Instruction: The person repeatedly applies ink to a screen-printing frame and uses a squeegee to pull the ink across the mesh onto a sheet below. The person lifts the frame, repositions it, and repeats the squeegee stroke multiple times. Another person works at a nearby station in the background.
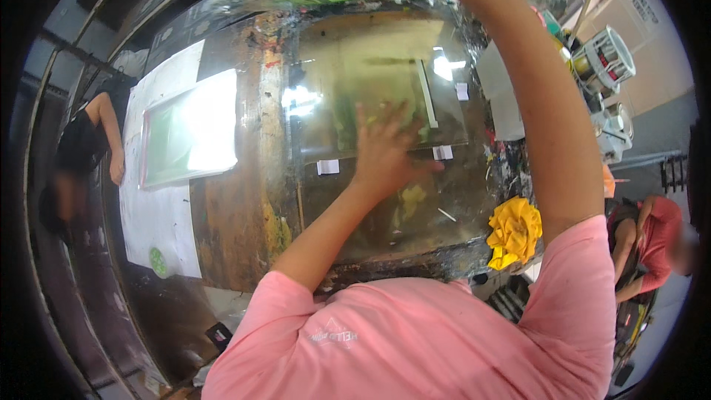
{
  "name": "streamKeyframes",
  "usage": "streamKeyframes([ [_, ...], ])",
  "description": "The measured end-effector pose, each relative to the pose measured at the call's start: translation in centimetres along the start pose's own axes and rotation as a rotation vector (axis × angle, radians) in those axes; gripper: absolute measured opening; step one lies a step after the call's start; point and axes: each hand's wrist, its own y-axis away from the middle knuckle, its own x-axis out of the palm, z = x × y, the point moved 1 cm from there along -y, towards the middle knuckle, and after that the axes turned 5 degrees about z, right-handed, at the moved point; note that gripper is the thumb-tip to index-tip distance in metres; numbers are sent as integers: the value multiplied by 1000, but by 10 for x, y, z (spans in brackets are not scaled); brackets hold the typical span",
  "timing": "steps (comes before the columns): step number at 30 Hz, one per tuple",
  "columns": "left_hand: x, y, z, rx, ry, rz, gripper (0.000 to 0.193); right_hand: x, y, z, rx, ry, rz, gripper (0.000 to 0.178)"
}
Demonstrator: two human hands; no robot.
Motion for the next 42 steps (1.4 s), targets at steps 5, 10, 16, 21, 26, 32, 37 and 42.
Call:
streamKeyframes([
  [5,-132,8,41,-519,1019,-396,96,24,55,11,-30,83,-70,72],
  [10,-111,61,53,-580,833,-121,96,73,153,2,-151,-115,462,41],
  [16,-41,114,78,-578,-160,-90,99,129,232,26,-9,-218,543,33],
  [21,-32,120,90,-495,-105,-84,119,154,247,22,-53,-86,539,40],
  [26,-33,118,91,-492,-51,-84,117,213,187,-22,-85,-36,340,33],
  [32,-36,120,88,-493,-43,-120,123,258,76,-94,-82,-22,426,44],
  [37,-31,123,91,-469,164,-163,132,255,4,-131,-152,-117,441,57],
  [42,-28,128,97,-347,79,-177,128,288,39,-119,-42,60,357,41],
])
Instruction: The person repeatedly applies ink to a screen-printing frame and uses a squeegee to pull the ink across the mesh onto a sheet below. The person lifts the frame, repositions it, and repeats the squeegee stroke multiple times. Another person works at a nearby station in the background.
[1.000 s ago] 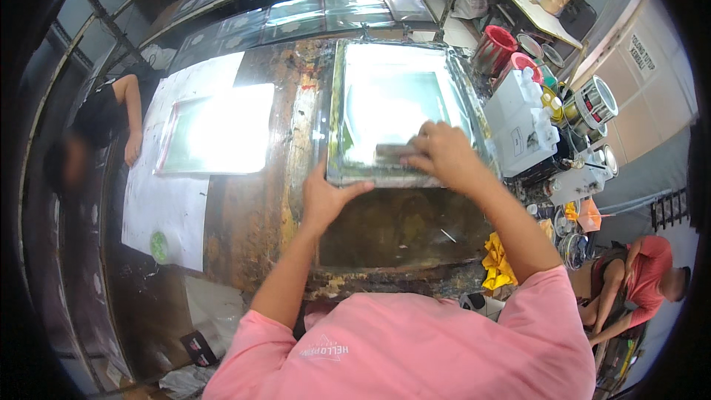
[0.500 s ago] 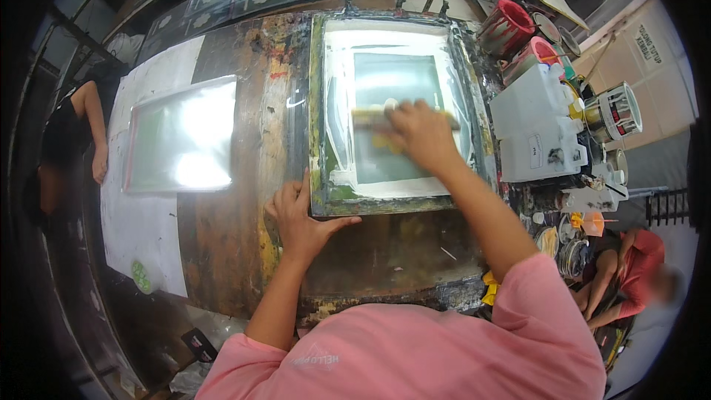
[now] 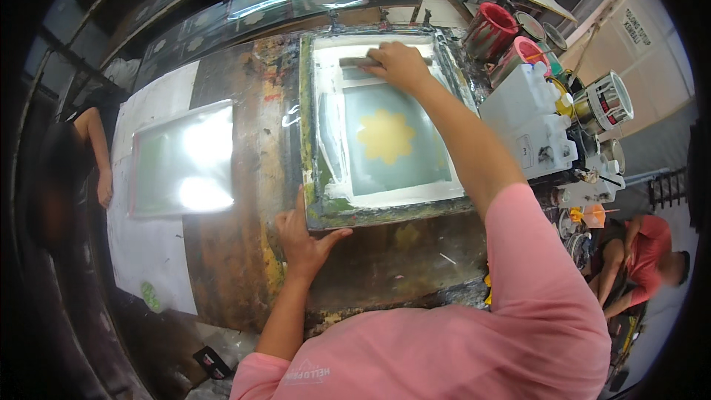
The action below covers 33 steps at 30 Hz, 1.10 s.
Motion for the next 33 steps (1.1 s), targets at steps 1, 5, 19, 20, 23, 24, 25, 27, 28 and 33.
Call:
streamKeyframes([
  [1,0,1,0,-4,31,-4,126,3,13,7,-33,-8,-28,40],
  [5,-1,0,-2,11,-11,-29,122,-19,96,53,-55,-15,-23,38],
  [19,-27,-35,-59,-204,759,-174,99,-160,205,141,-113,-99,3,34],
  [20,-35,-46,-69,-165,817,-199,100,-170,201,143,-103,-23,-126,34],
  [23,-53,-73,-83,-149,915,-229,106,-199,165,142,-53,158,-399,34],
  [24,-55,-79,-82,-67,909,-277,109,-211,148,135,-77,159,-478,35],
  [25,-54,-77,-80,-2,759,-236,112,-220,136,130,-143,126,-589,35],
  [27,-45,-68,-68,-19,268,-94,118,-234,115,121,-126,133,-580,39],
  [28,-37,-54,-62,-81,-60,52,120,-240,108,118,-126,132,-583,41],
  [33,-12,-16,-49,-141,-495,243,120,-266,77,109,-94,112,-575,52],
])
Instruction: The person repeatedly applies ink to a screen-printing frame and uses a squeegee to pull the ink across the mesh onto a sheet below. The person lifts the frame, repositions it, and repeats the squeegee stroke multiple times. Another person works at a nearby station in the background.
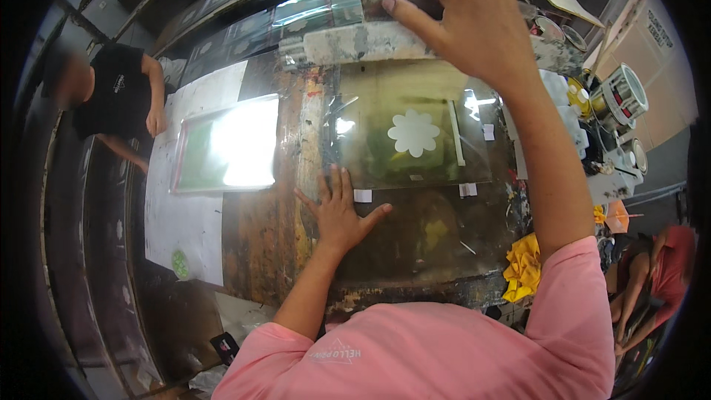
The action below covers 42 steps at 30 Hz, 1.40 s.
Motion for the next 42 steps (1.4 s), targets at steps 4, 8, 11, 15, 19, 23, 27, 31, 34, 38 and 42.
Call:
streamKeyframes([
  [4,-23,-29,-13,89,351,-157,94,-8,-25,-5,25,-28,45,64],
  [8,-41,-77,-5,26,542,-433,65,-14,-32,-6,102,-51,125,65],
  [11,-39,-70,46,-159,526,-427,51,-13,-26,-3,80,-63,116,67],
  [15,-34,-49,158,-239,503,-520,50,-6,-15,-1,116,-89,91,61],
  [19,-49,-41,294,-378,223,-541,53,-5,-11,3,59,-33,33,57],
  [23,-82,-31,391,-583,189,-431,57,-11,-10,9,113,-41,120,56],
  [27,-92,-25,366,-618,-128,-760,63,-14,-6,15,128,-16,112,56],
  [31,-69,-25,267,-279,-377,-684,61,-10,-6,16,141,-25,120,56],
  [34,-67,-27,229,-214,-306,-612,55,-8,-10,13,142,-9,87,56],
  [38,-66,-23,212,-82,-132,-307,45,-10,-12,9,169,6,135,57],
  [42,-66,-7,192,-21,-83,-323,41,-7,-12,4,207,-29,153,59],
])
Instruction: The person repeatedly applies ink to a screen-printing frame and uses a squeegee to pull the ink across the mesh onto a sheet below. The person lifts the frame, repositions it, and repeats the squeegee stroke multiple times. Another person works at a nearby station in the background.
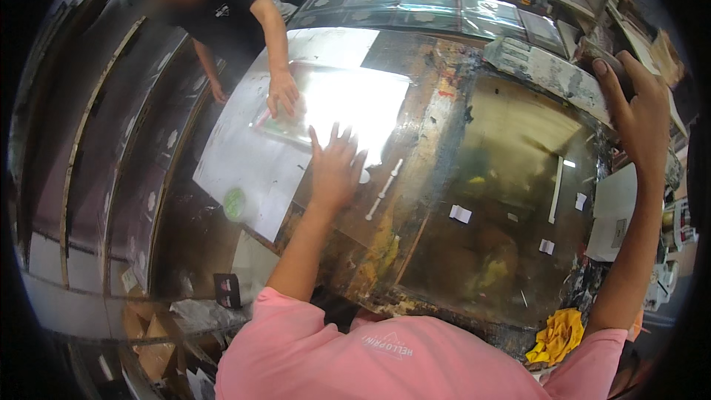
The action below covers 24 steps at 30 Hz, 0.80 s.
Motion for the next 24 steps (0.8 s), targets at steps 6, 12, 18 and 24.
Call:
streamKeyframes([
  [6,-19,26,-56,188,342,-136,43,3,-1,-3,-42,67,-46,65],
  [12,-15,25,-52,151,284,-74,40,-2,1,-1,-33,12,47,63],
  [18,-9,-25,-3,150,-124,-52,45,-1,7,4,-51,51,13,60],
  [24,-5,-54,20,154,-191,1,45,-2,7,4,-43,60,41,63],
])
